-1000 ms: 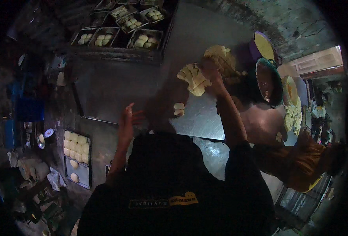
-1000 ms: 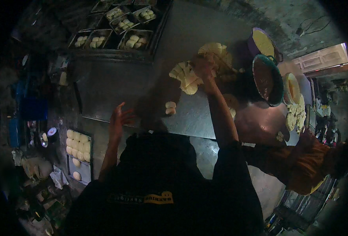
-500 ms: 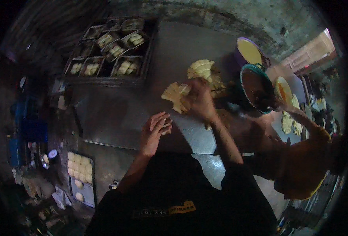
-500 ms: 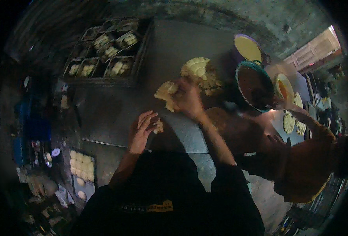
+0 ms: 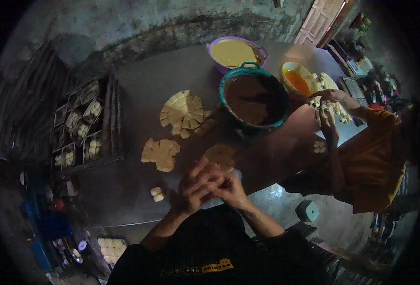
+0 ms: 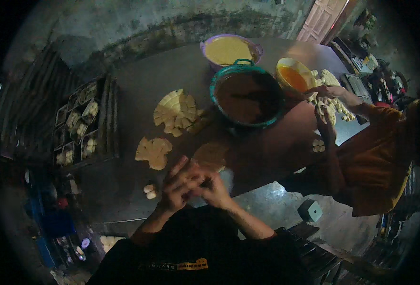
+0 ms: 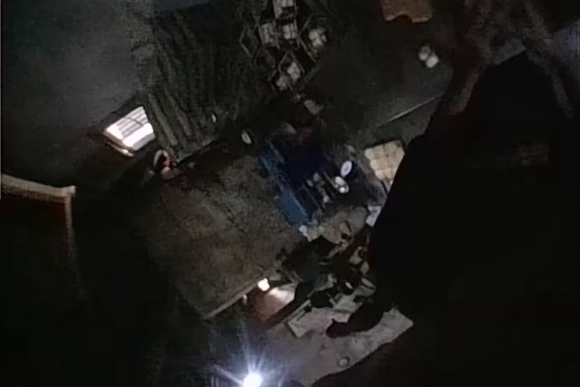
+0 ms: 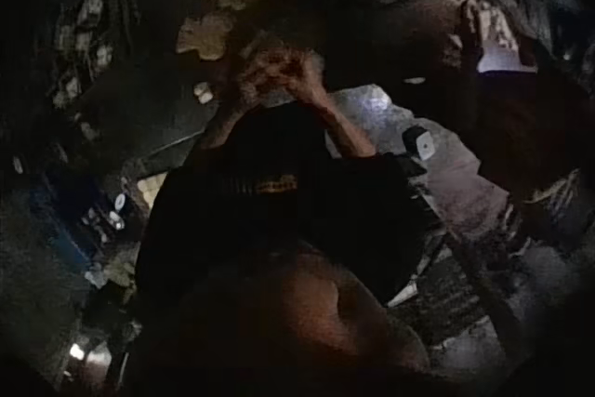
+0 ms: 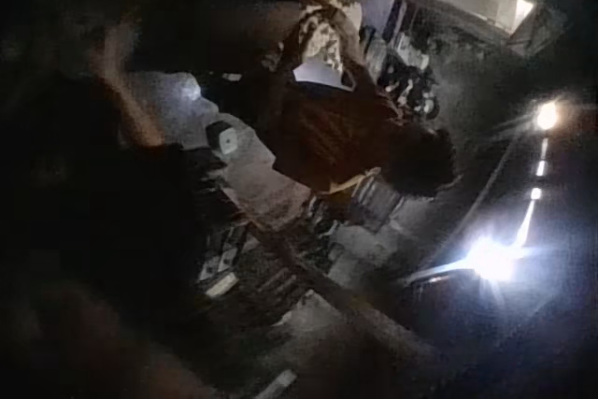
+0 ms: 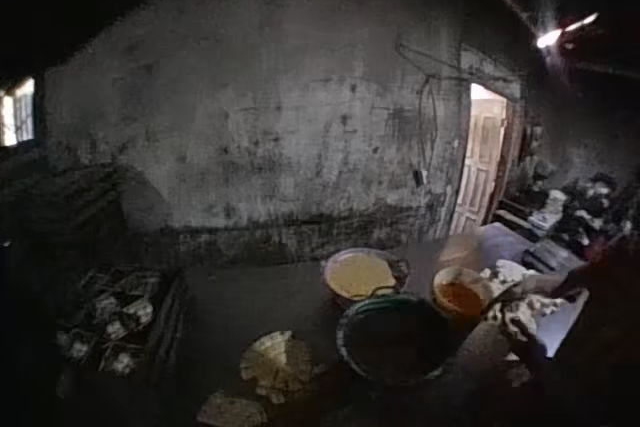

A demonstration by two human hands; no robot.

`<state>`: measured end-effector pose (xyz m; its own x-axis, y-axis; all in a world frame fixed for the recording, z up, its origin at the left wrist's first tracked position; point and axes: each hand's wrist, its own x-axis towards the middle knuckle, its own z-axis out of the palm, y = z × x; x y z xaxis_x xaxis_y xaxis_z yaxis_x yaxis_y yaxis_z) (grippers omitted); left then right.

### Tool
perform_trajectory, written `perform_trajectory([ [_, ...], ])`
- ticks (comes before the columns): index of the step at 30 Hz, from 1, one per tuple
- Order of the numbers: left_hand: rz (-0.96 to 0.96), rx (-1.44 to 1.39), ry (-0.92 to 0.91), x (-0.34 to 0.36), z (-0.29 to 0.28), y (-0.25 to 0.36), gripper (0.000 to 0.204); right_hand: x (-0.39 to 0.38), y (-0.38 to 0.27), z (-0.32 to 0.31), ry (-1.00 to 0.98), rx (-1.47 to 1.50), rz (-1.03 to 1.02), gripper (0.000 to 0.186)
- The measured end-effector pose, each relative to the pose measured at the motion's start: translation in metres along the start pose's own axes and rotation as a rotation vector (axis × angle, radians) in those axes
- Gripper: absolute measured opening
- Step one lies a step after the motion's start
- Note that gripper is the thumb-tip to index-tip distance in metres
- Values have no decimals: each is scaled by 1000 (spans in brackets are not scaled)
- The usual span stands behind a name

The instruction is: The person shapes small pieces of dough by hand, occasionally dipping them into a container of dark liquid, and places them onto a metal tray.

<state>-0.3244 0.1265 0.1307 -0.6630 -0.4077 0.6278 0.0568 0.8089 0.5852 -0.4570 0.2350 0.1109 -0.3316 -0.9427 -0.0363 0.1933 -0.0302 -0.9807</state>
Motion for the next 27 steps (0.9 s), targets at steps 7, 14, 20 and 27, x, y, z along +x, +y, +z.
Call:
perform_trajectory([
  [7,127,-357,169,43,35,10,51,5,-57,-28,-336,359,150,20],
  [14,-589,-774,322,-27,60,-21,90,71,-50,-45,-738,223,61,28],
  [20,-759,-530,431,-12,5,11,121,320,-69,-116,-208,-908,-347,32],
  [27,-1093,-406,675,-119,-14,46,108,507,-22,-225,-278,-1805,-243,59],
])
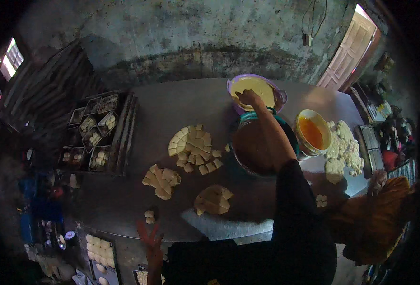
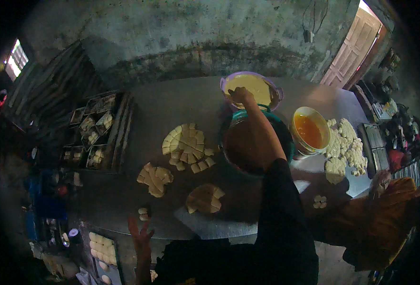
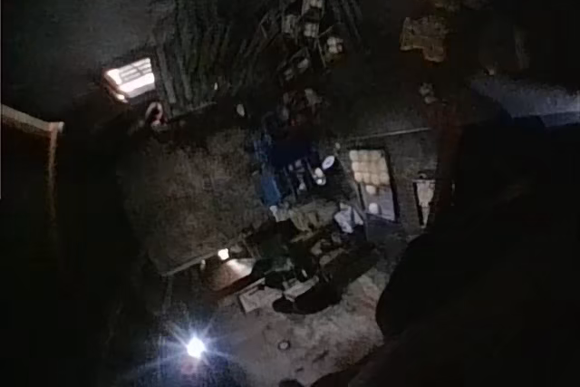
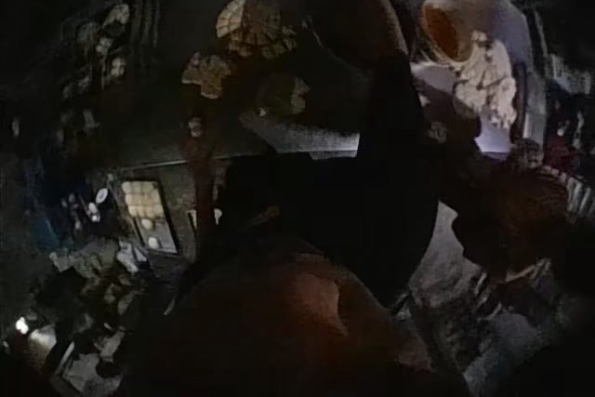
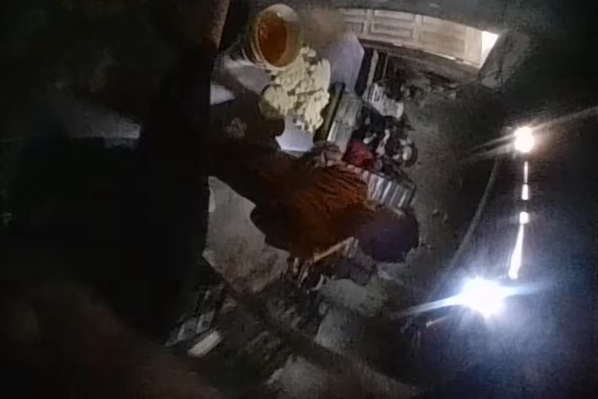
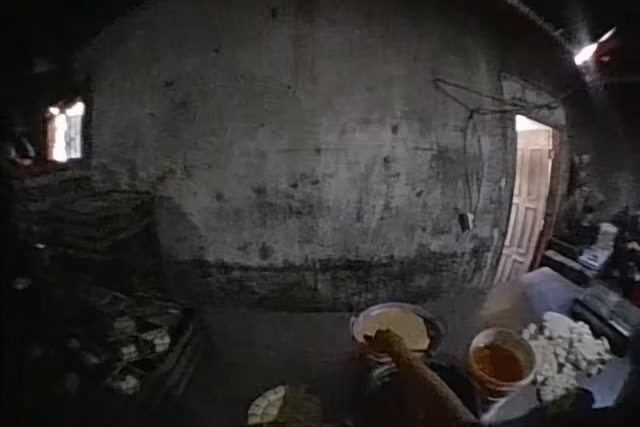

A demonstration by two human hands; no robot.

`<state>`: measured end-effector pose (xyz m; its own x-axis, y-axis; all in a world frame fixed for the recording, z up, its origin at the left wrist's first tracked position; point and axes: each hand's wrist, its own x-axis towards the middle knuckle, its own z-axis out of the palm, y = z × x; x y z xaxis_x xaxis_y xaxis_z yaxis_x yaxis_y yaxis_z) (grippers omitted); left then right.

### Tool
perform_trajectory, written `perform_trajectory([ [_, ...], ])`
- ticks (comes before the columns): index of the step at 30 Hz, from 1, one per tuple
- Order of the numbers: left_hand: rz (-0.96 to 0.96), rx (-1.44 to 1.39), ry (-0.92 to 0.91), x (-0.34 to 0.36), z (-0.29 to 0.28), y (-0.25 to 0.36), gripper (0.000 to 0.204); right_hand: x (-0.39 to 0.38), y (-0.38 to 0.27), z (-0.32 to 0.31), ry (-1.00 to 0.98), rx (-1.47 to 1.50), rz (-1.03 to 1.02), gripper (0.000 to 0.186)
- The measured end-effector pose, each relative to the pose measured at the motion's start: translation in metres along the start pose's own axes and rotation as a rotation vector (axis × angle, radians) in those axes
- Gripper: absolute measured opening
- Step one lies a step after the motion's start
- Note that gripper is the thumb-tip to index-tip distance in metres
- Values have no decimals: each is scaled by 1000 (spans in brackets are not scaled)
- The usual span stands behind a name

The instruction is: The person shapes small pieces of dough by hand, occasionally dipping them into a container of dark liquid, and places them onto a metal tray.

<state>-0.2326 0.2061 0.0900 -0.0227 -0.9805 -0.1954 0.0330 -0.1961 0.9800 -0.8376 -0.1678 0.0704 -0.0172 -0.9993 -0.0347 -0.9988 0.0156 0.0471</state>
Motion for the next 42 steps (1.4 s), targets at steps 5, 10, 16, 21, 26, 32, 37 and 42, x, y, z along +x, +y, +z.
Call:
perform_trajectory([
  [5,-70,-109,190,-37,-44,-23,102,9,-11,-5,35,298,288,52],
  [10,-10,-75,107,-37,-55,-31,95,-5,-20,-10,35,253,203,52],
  [16,-4,-33,-171,24,-2,23,66,-49,-5,-30,436,569,236,46],
  [21,65,-48,-388,50,13,50,45,-144,-202,-117,35,1161,142,37],
  [26,178,-214,-435,68,8,14,38,-288,-370,-89,-302,1631,97,45],
  [32,672,525,-281,63,-55,-12,41,-342,-449,-50,-156,1694,227,38],
  [37,135,-153,-466,64,-56,-2,32,-353,-494,-59,279,809,25,41],
  [42,175,30,-472,73,-71,-31,29,-370,-506,-68,76,898,12,42],
])
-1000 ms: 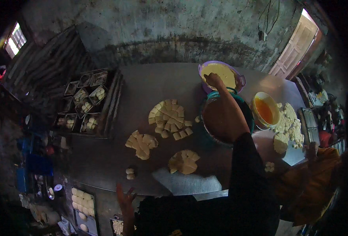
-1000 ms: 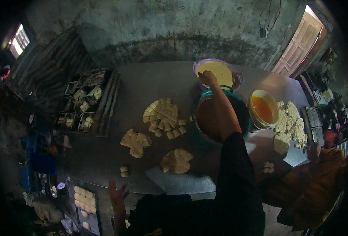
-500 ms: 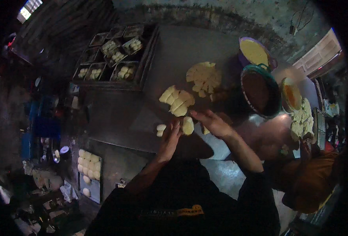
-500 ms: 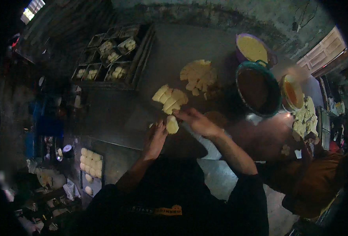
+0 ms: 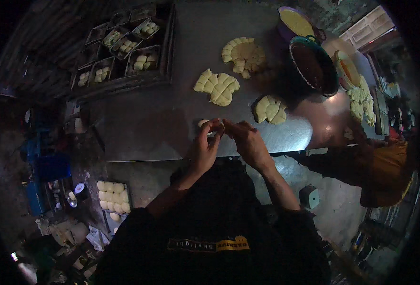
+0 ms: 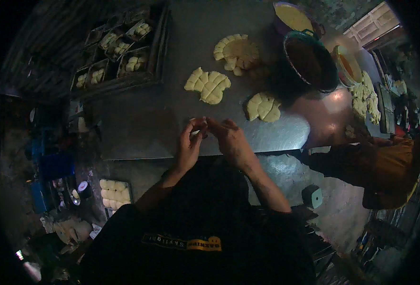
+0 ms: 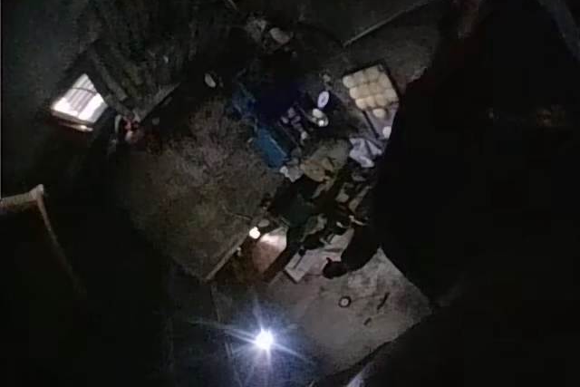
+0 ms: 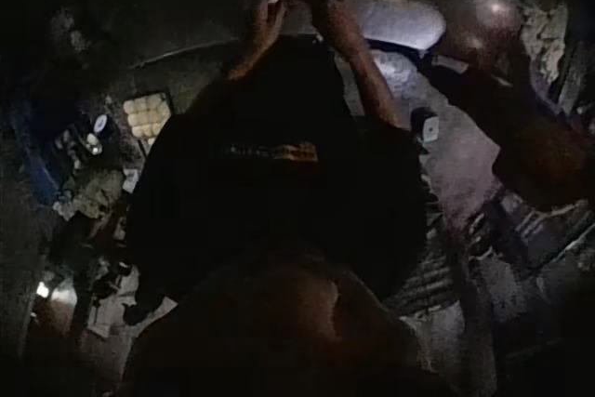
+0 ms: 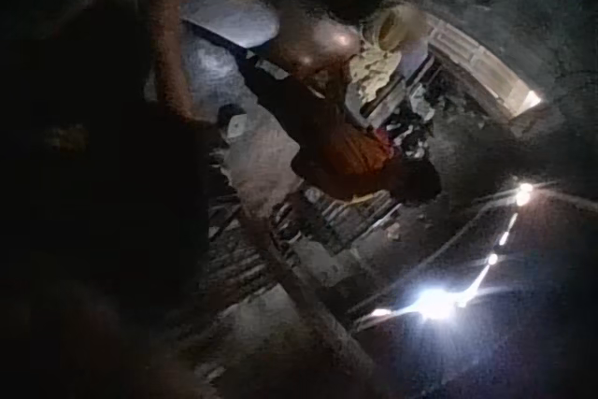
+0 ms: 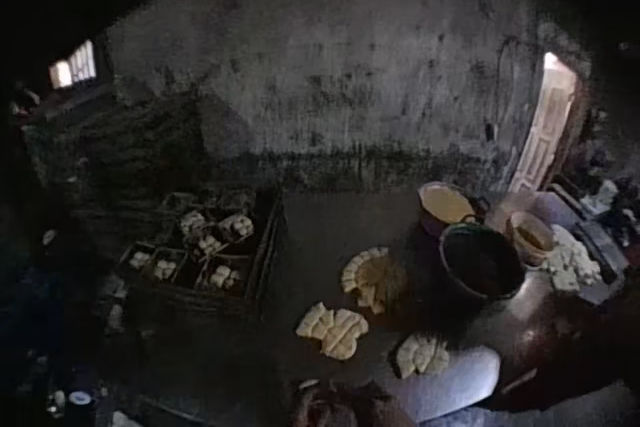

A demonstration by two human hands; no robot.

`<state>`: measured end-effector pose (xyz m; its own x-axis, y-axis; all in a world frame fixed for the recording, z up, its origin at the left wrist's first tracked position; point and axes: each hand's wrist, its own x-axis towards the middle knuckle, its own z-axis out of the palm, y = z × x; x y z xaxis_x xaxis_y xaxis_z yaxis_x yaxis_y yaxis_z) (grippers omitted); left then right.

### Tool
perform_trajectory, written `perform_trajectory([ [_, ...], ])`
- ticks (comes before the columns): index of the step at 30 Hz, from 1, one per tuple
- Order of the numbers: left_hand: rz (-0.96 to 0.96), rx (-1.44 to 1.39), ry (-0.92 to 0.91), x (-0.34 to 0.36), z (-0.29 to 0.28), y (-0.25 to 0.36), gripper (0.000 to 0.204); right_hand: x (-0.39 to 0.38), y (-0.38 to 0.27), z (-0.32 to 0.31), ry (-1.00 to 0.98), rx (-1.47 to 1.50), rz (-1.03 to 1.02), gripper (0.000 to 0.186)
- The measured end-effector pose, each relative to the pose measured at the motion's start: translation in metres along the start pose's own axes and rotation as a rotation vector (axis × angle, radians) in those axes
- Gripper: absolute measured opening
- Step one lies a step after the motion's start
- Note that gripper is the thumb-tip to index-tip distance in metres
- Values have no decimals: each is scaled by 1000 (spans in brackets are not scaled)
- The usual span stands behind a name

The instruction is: The person shapes small pieces of dough by hand, occasionally dipping them into a container of dark liquid, and places them onto a metal tray.

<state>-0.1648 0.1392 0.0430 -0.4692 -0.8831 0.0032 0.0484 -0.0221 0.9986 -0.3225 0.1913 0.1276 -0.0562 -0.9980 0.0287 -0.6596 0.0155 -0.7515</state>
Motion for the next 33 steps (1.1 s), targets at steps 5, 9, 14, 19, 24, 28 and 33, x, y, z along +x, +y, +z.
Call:
perform_trajectory([
  [5,-507,-812,-140,3,-27,31,19,-20,-20,-7,48,147,-134,36],
  [9,-559,-826,-191,2,-31,33,15,-29,-33,-20,14,159,-237,28],
  [14,70,-255,-323,3,-13,72,17,-26,-11,-30,-55,372,138,21],
  [19,116,-31,-191,-1,7,61,19,-17,16,-40,10,159,-126,25],
  [24,-320,-372,48,-2,36,53,17,-12,24,-58,27,93,-212,36],
  [28,-528,-528,13,0,56,50,23,-4,45,-75,-119,182,-105,35],
  [33,-431,-563,-77,6,66,49,32,2,81,-87,-253,358,-315,28],
])
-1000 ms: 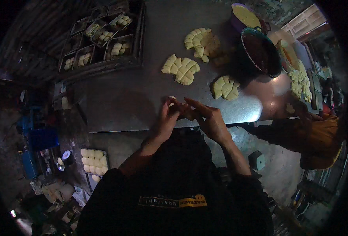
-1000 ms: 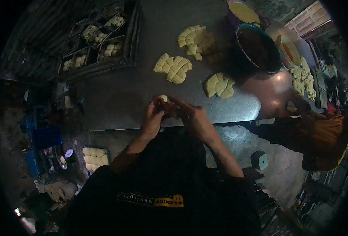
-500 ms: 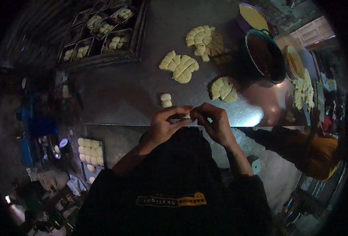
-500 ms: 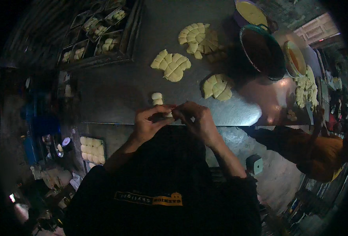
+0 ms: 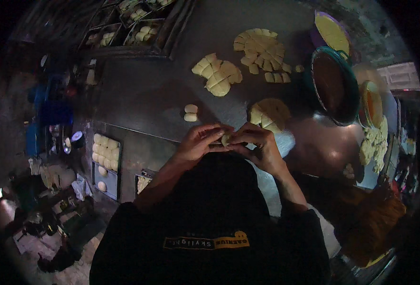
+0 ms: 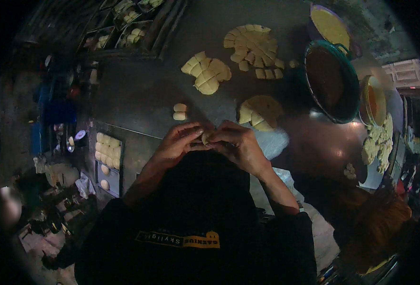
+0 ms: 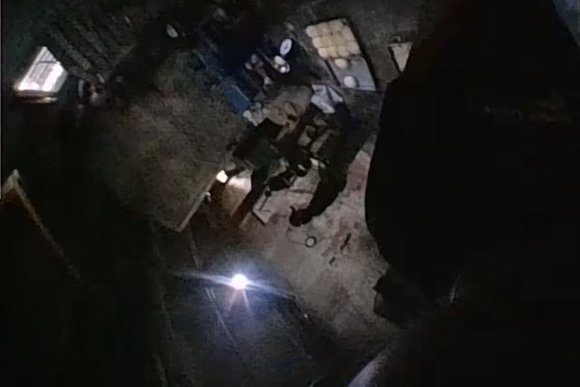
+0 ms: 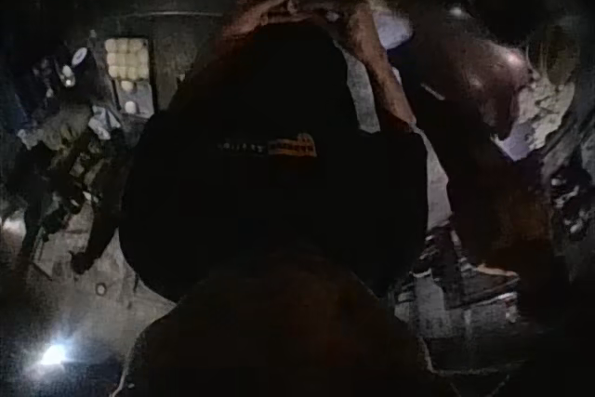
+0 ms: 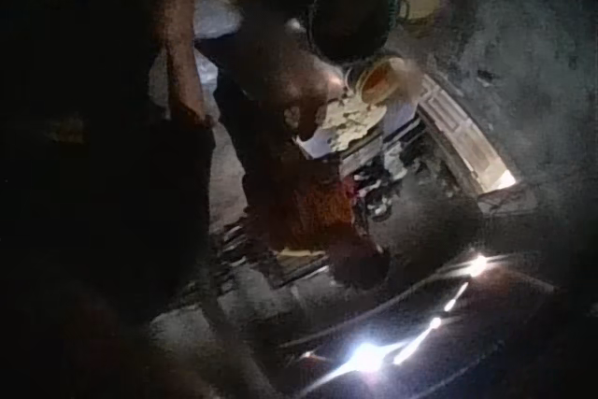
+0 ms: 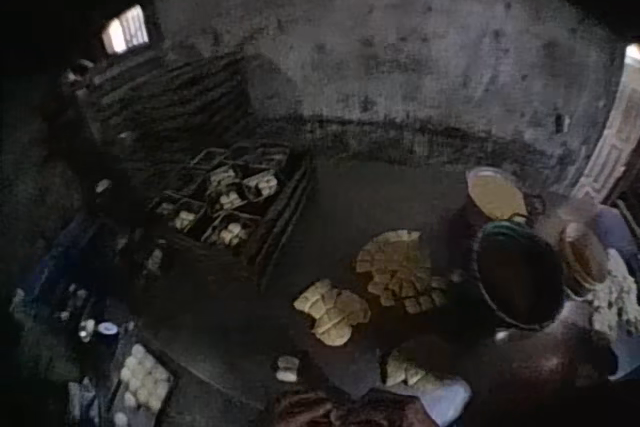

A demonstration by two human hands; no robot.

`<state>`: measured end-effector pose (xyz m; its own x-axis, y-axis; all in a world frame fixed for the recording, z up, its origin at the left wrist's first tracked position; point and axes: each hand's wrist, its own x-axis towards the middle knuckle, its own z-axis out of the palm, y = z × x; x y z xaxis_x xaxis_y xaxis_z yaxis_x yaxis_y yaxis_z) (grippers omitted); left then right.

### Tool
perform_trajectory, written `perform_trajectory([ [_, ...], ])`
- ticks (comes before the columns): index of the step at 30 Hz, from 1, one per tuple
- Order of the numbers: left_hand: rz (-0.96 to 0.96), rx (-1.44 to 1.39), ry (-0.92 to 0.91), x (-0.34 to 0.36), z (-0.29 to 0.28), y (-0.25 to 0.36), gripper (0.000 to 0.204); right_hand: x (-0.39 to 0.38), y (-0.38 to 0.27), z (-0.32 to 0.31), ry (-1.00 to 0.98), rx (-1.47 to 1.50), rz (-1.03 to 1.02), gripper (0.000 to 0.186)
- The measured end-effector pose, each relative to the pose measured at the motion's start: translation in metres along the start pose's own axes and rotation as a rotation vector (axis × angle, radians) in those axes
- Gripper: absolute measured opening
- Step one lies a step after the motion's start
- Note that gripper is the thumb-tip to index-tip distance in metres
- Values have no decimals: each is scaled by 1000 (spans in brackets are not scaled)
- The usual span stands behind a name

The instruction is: The person shapes small pieces of dough by hand, occasionally dipping them into a container of dark liquid, and places them onto a metal tray.

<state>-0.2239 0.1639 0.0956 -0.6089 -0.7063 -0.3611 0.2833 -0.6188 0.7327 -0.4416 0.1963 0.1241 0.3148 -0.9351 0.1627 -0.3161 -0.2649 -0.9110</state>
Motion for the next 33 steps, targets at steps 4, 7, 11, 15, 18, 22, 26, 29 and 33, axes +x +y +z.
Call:
perform_trajectory([
  [4,247,617,-2,-8,26,-1,37,-3,12,-4,-80,165,133,21],
  [7,206,815,106,-9,33,-1,38,-3,12,-2,-127,114,171,22],
  [11,59,386,247,-2,-12,-51,34,-3,7,13,33,-243,-125,30],
  [15,271,620,196,-14,-43,-54,26,-16,14,42,-184,-391,-244,40],
  [18,162,364,345,-13,-55,-57,33,-8,21,66,-166,-393,-155,42],
  [22,308,1030,348,4,-74,-43,44,35,68,75,-291,-23,264,38],
  [26,142,995,225,17,-90,18,62,56,126,101,-106,210,398,31],
  [29,370,1446,76,32,-120,27,79,67,103,107,-71,-276,67,30],
  [33,286,1284,-67,41,-138,21,76,75,76,126,15,-425,-61,30],
])
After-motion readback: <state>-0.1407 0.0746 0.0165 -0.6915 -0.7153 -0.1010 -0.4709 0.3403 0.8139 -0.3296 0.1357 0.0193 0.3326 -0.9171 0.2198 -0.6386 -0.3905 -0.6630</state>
